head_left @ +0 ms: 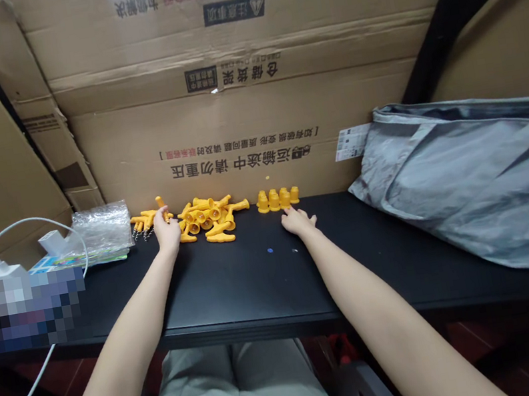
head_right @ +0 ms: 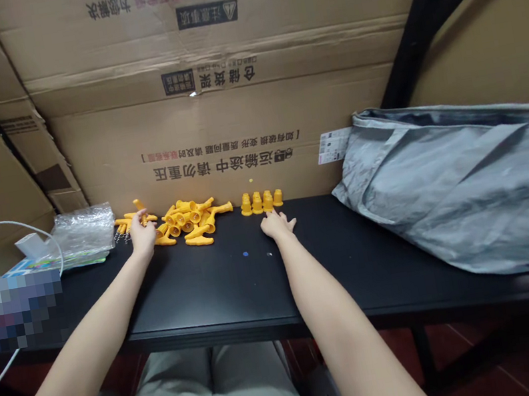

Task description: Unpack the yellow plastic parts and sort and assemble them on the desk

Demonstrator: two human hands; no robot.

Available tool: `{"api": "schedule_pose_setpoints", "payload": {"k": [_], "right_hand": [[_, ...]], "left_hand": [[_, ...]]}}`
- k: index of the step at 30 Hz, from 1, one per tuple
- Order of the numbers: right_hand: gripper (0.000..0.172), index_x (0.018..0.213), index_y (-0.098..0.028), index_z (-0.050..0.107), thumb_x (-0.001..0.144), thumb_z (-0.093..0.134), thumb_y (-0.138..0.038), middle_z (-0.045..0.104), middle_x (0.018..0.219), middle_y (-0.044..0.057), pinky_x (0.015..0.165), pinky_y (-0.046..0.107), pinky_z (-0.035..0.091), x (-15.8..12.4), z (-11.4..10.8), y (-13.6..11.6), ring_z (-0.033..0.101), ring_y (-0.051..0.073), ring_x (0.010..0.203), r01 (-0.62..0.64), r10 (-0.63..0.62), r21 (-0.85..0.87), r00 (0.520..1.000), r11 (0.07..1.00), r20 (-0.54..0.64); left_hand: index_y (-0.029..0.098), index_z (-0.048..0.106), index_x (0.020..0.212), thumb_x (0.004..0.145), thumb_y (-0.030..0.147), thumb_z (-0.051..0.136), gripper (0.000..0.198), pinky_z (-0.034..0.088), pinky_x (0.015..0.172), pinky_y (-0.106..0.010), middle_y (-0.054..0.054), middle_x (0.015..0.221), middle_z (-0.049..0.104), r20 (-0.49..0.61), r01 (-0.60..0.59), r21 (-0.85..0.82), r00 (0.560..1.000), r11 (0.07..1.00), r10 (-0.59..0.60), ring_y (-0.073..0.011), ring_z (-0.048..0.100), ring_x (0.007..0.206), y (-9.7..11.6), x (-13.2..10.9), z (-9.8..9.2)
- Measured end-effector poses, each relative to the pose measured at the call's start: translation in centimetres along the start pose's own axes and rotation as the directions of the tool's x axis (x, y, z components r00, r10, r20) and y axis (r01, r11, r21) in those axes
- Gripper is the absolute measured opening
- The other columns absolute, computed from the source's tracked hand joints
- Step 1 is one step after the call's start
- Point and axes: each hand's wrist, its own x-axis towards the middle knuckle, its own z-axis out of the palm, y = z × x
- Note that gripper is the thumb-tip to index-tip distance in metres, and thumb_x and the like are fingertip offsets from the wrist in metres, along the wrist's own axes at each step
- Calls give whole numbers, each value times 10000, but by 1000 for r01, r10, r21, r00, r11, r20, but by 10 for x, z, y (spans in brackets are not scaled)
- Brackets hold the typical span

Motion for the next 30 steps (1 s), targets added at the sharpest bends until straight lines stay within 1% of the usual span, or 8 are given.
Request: {"api": "schedule_pose_setpoints", "payload": {"k": [2, 4, 9, 13, 16, 25, 27, 30], "right_hand": [[507, 1444, -243, 435, 972, 261, -307, 282, 1585, 43, 1140, 636, 144, 2, 1, 1, 226, 287, 1451, 5, -5, -25, 1000, 1000, 19], [512, 1460, -260, 407, 980, 240, -325, 255, 1595, 33, 1138, 637, 142, 2, 1, 1, 208, 286, 1458, 11, -9, -44, 999, 999, 34], [545, 1494, -246, 343, 991, 190, -390, 204, 1611, 33, 1137, 636, 130, 2, 0, 0, 172, 300, 1467, 15, -12, -58, 998, 998, 67], [549, 1501, -251, 327, 991, 191, -406, 206, 1610, 40, 1133, 642, 124, 2, 0, 0, 169, 304, 1467, 19, -15, -65, 998, 998, 64], [542, 1499, -272, 329, 990, 201, -408, 212, 1609, 48, 1128, 646, 131, 3, 0, 0, 174, 305, 1466, 21, -17, -65, 998, 998, 64], [548, 1506, -263, 320, 989, 205, -401, 202, 1611, 47, 1129, 644, 145, -2, -3, -2, 172, 308, 1466, 22, -15, -82, 997, 996, 74], [544, 1505, -265, 321, 991, 206, -400, 205, 1611, 46, 1132, 639, 138, -2, -4, -3, 169, 305, 1467, 18, -12, -81, 997, 997, 79], [540, 1502, -262, 324, 992, 212, -398, 209, 1609, 48, 1132, 641, 131, -3, -5, -4, 171, 303, 1467, 15, -9, -76, 997, 997, 81]], "left_hand": [[175, 609, 1124, 719, 27, 504, 444, 447, 1052, -374, -101, 1140, 611, -22, -42, 64, 999, 997, 43, -208, 597, 1113, -4, 5, -4], [166, 619, 1151, 701, 8, 494, 493, 373, 1127, -381, -114, 1173, 600, -18, -66, 109, 997, 992, 69, -226, 543, 1202, -7, 8, -8], [151, 603, 1236, 628, -34, 476, 649, 333, 1169, -386, -125, 1298, 542, 10, -83, 175, 997, 981, 83, -255, 476, 1298, -17, 16, -15], [129, 569, 1289, 648, -46, 477, 671, 314, 1181, -404, -141, 1422, 478, 19, -47, 267, 999, 962, 44, -276, 410, 1370, -27, 25, -20], [98, 553, 1312, 663, -49, 488, 669, 287, 1197, -382, -157, 1492, 413, 99, -38, 399, 995, 916, -1, -284, 332, 1422, -35, 32, -25], [149, 462, 1406, 705, -11, 473, 719, 297, 1178, -349, -111, 1568, 306, 332, -230, 626, 943, 745, 12, -242, 301, 1440, -57, 59, -35], [163, 449, 1422, 716, 12, 470, 722, 278, 1186, -390, -114, 1559, 325, 406, -293, 651, 914, 701, 5, -252, 297, 1441, -57, 63, -33], [208, 492, 1397, 770, 93, 461, 638, 214, 1172, -565, -125, 1539, 359, 526, -377, 700, 847, 607, -79, -310, 262, 1449, -55, 64, -28]]}}
